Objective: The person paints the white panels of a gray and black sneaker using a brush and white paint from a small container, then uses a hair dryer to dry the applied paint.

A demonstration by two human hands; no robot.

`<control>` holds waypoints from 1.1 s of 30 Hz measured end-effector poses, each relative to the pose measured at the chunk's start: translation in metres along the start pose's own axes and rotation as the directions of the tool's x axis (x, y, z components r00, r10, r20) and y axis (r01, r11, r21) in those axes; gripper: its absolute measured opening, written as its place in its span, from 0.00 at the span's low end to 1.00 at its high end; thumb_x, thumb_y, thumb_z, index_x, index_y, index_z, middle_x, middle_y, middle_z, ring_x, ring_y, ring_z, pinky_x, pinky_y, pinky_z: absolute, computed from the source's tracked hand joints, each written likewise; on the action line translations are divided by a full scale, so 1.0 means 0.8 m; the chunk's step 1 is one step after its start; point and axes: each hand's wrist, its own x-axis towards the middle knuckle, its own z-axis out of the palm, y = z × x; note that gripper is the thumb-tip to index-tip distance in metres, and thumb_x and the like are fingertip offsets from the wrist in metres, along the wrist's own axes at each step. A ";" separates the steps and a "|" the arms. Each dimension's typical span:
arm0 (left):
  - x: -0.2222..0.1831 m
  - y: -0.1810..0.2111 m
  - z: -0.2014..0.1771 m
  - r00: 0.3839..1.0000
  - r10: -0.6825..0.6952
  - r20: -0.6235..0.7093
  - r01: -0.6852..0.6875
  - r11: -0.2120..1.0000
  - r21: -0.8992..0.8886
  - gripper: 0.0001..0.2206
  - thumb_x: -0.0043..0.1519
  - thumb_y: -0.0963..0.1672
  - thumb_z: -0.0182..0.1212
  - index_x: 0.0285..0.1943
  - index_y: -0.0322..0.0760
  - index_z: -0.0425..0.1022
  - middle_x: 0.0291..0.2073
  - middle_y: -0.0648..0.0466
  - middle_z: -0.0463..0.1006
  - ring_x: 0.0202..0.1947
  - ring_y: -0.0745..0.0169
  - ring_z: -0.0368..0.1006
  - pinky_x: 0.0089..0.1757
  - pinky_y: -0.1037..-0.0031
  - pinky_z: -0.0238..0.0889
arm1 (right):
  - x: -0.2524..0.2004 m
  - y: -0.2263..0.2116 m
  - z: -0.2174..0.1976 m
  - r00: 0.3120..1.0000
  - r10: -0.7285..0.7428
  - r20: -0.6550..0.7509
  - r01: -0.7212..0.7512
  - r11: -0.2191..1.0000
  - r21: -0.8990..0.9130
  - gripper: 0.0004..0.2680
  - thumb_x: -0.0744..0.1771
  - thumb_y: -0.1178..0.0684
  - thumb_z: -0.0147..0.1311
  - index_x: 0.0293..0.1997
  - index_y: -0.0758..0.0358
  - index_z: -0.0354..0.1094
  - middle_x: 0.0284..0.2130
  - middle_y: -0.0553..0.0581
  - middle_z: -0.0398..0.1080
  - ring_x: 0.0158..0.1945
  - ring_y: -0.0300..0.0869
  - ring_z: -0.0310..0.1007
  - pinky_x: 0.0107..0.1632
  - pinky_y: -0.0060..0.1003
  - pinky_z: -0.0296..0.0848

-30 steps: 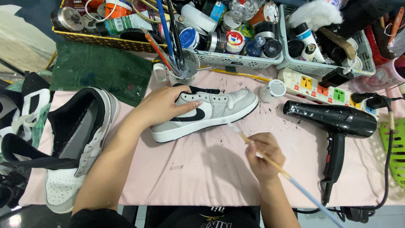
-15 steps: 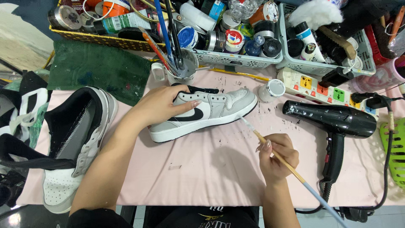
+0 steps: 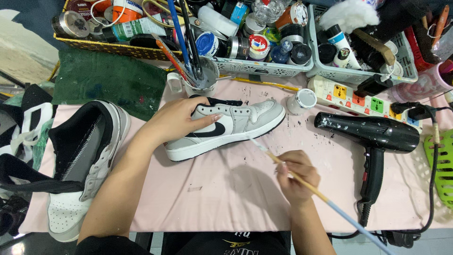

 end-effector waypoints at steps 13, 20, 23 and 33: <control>0.001 0.000 -0.001 1.000 -0.006 0.004 0.006 1.000 -0.006 0.21 0.58 0.58 0.61 0.45 0.42 0.77 0.25 0.48 0.79 0.27 0.51 0.75 0.32 0.62 0.63 | -0.004 -0.004 -0.008 0.989 0.101 -0.109 -0.101 0.995 0.009 0.08 0.71 0.64 0.50 0.45 0.66 0.49 0.32 0.66 0.69 0.29 0.44 0.71 0.29 0.30 0.73; 0.002 -0.003 0.001 1.000 -0.003 -0.023 0.004 1.000 0.021 0.22 0.57 0.58 0.62 0.45 0.41 0.77 0.26 0.46 0.78 0.27 0.50 0.73 0.31 0.61 0.62 | 0.022 0.003 -0.069 0.891 0.259 -0.372 -0.221 0.965 0.141 0.07 0.76 0.61 0.46 0.51 0.67 0.47 0.38 0.66 0.68 0.27 0.41 0.71 0.28 0.32 0.73; 0.002 -0.004 0.003 1.000 0.003 -0.029 -0.002 1.000 0.015 0.22 0.57 0.58 0.62 0.46 0.41 0.77 0.28 0.46 0.79 0.28 0.51 0.74 0.31 0.62 0.63 | 0.029 0.011 -0.088 0.917 0.290 -0.274 -0.264 0.956 0.129 0.07 0.77 0.63 0.45 0.49 0.68 0.48 0.38 0.68 0.67 0.30 0.41 0.71 0.30 0.31 0.74; 0.000 0.005 -0.002 0.999 -0.049 -0.010 0.049 0.999 0.008 0.21 0.57 0.57 0.62 0.46 0.42 0.78 0.24 0.48 0.78 0.24 0.52 0.73 0.30 0.64 0.63 | 0.019 0.035 -0.049 0.940 0.333 0.082 -0.341 0.885 0.318 0.06 0.72 0.66 0.46 0.45 0.65 0.50 0.31 0.66 0.68 0.28 0.38 0.66 0.26 0.29 0.67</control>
